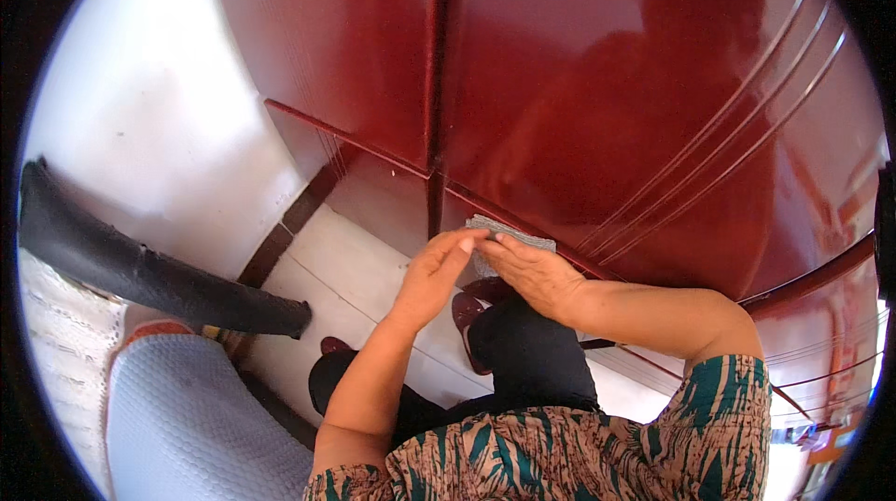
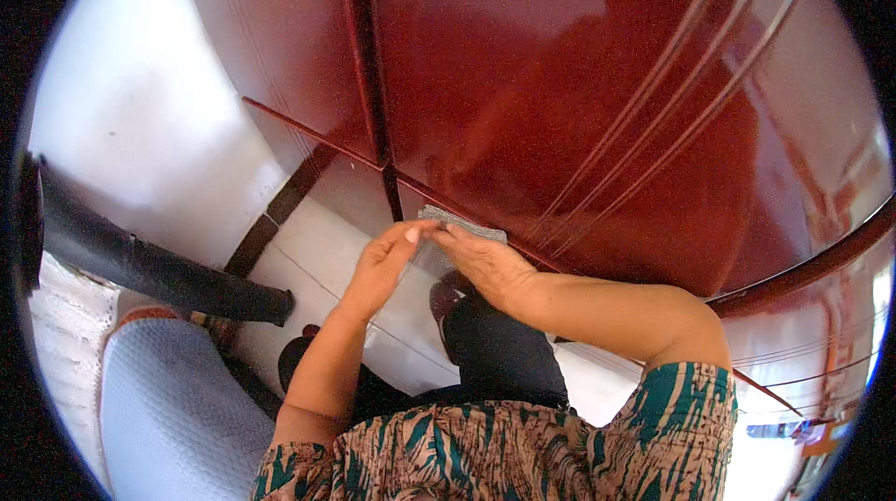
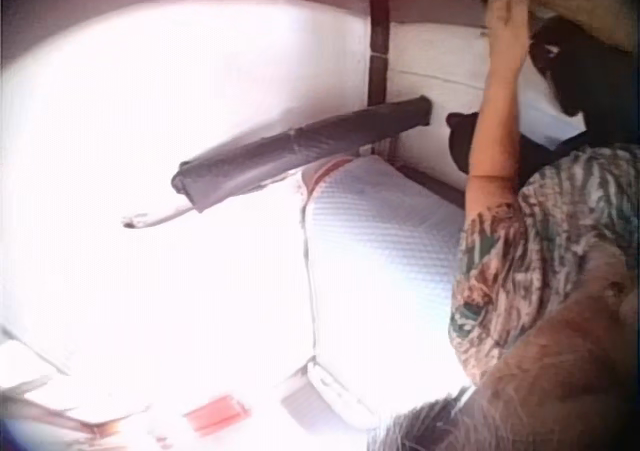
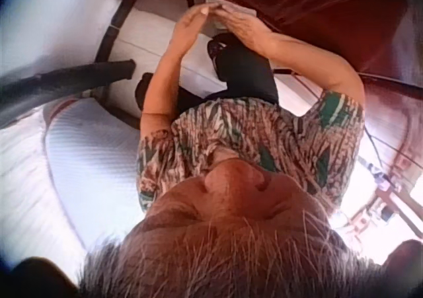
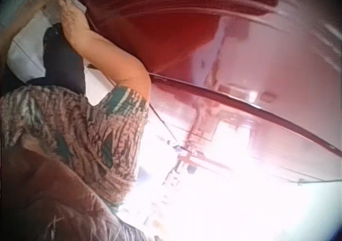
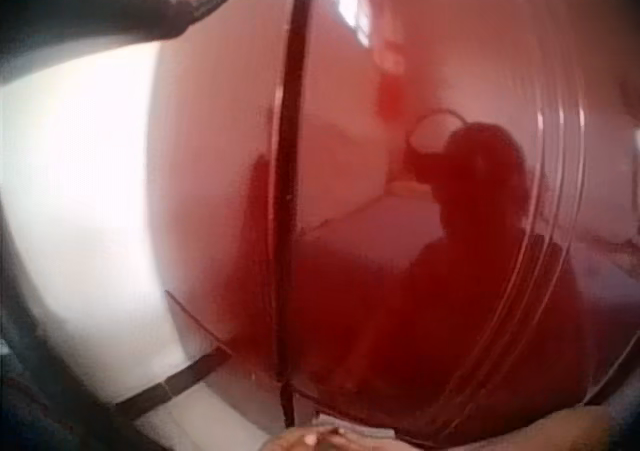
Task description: The person wipes the exterior surfaces and doors of a red cabinet using a cloth, moving across various sections and handles.
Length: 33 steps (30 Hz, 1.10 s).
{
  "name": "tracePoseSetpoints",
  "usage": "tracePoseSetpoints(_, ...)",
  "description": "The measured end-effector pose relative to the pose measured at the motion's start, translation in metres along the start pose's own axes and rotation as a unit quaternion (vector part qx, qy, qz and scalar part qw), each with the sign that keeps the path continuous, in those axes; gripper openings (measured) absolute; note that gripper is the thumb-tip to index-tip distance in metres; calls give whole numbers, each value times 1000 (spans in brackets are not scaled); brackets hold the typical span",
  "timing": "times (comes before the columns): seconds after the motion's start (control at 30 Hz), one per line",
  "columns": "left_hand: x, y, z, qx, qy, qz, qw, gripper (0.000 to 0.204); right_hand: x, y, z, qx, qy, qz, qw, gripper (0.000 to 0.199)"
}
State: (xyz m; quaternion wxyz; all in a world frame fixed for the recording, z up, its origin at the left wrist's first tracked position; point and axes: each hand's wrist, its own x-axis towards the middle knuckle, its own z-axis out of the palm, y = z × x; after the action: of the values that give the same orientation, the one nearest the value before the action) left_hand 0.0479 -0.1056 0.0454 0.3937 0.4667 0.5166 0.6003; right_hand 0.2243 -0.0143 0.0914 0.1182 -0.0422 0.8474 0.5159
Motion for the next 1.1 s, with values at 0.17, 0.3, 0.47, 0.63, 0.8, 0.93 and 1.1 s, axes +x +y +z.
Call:
tracePoseSetpoints(0.17,-5,30,-39,-102,187,-5,977,39,3,5,-1,-68,-76,-76,992,62)
tracePoseSetpoints(0.3,-16,29,-61,-176,321,-19,930,40,46,11,-4,-65,-61,-63,994,62)
tracePoseSetpoints(0.47,-36,50,-63,-248,305,-15,919,35,74,5,-20,-76,-90,-95,988,62)
tracePoseSetpoints(0.63,-55,73,-78,-324,308,-12,894,31,85,-38,-28,-95,-176,-206,958,63)
tracePoseSetpoints(0.8,-79,107,-103,-382,290,-29,877,31,101,-68,-34,-60,-258,-320,910,60)
tracePoseSetpoints(0.93,-100,129,-123,-425,265,-38,864,30,107,-84,-43,-101,-268,-381,879,60)
tracePoseSetpoints(1.1,-120,141,-139,-444,241,-39,862,31,89,-109,-29,-221,-157,-376,886,60)
